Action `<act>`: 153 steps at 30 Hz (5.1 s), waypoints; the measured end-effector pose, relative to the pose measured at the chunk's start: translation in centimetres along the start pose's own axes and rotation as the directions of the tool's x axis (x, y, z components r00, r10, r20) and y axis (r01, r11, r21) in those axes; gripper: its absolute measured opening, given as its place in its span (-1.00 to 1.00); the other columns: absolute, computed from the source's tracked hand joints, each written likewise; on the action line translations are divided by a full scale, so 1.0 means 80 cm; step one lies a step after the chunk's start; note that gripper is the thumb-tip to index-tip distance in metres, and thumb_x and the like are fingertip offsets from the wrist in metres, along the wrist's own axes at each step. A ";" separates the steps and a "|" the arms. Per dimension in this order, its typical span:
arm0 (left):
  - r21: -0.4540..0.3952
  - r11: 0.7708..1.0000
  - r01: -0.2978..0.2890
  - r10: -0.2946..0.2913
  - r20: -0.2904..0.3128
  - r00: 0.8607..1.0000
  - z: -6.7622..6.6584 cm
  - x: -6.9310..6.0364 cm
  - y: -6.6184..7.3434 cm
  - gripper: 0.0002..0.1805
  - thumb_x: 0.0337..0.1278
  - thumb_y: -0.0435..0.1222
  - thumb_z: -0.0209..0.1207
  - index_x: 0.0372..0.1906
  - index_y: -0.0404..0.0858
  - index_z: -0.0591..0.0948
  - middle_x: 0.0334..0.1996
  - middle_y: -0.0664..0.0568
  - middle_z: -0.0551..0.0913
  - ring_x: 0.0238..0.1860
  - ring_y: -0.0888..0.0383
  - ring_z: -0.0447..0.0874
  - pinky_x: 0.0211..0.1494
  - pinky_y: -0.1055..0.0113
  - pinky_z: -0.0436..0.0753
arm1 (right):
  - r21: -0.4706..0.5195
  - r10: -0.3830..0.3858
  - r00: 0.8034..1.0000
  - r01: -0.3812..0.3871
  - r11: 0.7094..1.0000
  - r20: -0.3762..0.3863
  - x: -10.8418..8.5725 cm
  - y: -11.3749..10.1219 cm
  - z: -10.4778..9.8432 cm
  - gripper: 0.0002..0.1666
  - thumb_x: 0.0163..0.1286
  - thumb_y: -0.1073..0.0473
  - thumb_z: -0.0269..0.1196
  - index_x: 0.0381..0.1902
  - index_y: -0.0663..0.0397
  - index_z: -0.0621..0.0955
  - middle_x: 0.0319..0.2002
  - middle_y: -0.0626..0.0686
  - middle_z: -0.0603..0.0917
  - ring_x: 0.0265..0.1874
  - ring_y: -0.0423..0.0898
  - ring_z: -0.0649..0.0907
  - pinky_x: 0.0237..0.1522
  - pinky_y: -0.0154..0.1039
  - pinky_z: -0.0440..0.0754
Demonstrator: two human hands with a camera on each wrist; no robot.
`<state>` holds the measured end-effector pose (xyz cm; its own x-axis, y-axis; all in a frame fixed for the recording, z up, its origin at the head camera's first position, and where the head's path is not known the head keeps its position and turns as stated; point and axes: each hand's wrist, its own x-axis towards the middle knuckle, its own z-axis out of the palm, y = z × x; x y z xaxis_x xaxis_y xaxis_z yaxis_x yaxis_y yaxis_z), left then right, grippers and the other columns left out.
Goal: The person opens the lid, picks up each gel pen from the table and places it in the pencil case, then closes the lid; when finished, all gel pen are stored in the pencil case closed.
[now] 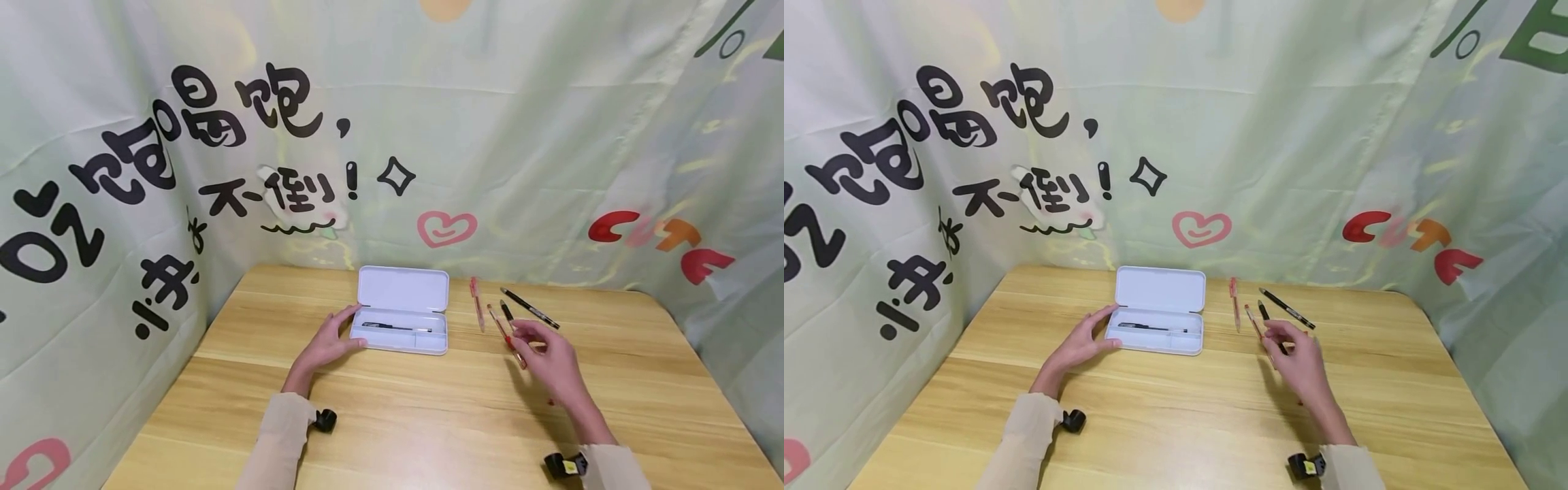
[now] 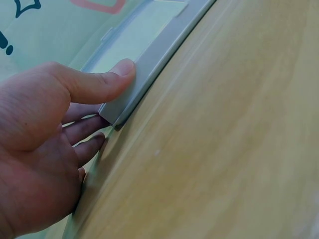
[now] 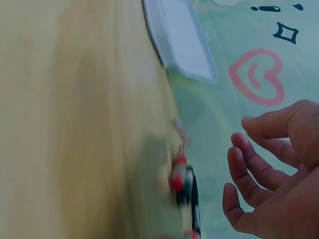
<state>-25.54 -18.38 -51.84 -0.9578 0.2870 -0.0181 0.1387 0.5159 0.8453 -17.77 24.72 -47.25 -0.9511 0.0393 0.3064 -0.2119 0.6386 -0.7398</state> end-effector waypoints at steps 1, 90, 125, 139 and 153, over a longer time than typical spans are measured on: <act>0.001 1.000 -0.001 0.001 0.001 1.000 0.000 0.000 0.000 -0.11 0.20 -0.19 0.42 0.59 -0.10 0.28 0.61 -0.19 0.09 0.59 -0.40 -0.32 0.48 -0.46 -0.19 | -0.013 0.001 1.000 -0.002 1.000 -0.011 -0.005 0.003 -0.007 -0.66 0.45 0.27 0.32 0.16 0.17 0.67 -0.15 0.08 0.76 -0.19 -0.33 0.62 -0.22 -0.53 0.57; 0.019 0.998 -0.054 0.054 -0.006 0.999 0.000 0.002 -0.002 -0.10 0.17 -0.24 0.44 0.58 -0.16 0.29 0.59 -0.21 0.15 0.62 -0.22 -0.10 0.59 -0.22 -0.30 | 0.096 -0.155 0.981 0.144 0.985 0.115 0.080 -0.063 0.161 -0.82 0.30 0.45 0.39 -0.19 0.17 0.80 -0.23 0.06 0.77 -0.23 -0.05 0.71 -0.24 -0.21 0.67; 0.136 0.969 -0.204 0.217 -0.089 0.972 0.011 0.001 -0.012 -0.12 0.18 -0.23 0.41 0.56 -0.32 0.29 0.52 -0.27 0.29 0.55 -0.24 0.14 0.60 -0.18 -0.20 | 0.079 -0.105 0.987 0.096 0.992 0.122 0.064 -0.067 0.138 -0.74 0.35 0.38 0.38 -0.01 0.22 0.75 0.05 0.20 0.74 -0.01 0.16 0.70 0.10 0.10 0.64; 0.146 0.967 -0.209 0.225 -0.105 0.969 0.013 -0.002 -0.010 -0.13 0.18 -0.19 0.38 0.55 -0.32 0.30 0.51 -0.28 0.31 0.54 -0.25 0.16 0.59 -0.23 -0.16 | -0.026 -0.056 0.998 0.055 0.998 -0.026 0.024 -0.015 0.042 -0.60 0.36 0.37 0.37 0.15 0.25 0.65 0.06 0.23 0.69 -0.01 0.18 0.67 -0.11 0.08 0.70; 0.170 0.961 -0.219 0.238 -0.101 0.966 0.013 -0.001 -0.010 -0.13 0.19 -0.19 0.37 0.55 -0.33 0.29 0.51 -0.28 0.30 0.54 -0.23 0.16 0.59 -0.21 -0.19 | -0.185 0.153 0.987 -0.140 0.973 0.059 -0.009 0.046 -0.036 -0.35 0.32 0.32 0.39 0.29 0.46 0.44 -0.08 0.33 0.64 -0.14 0.23 0.67 -0.27 -0.21 0.65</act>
<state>-25.32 -17.97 -53.08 -0.9175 0.3190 0.2376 0.3860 0.5697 0.7256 -17.21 29.25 -48.51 -0.9839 0.0910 0.1540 -0.0319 0.7576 -0.6520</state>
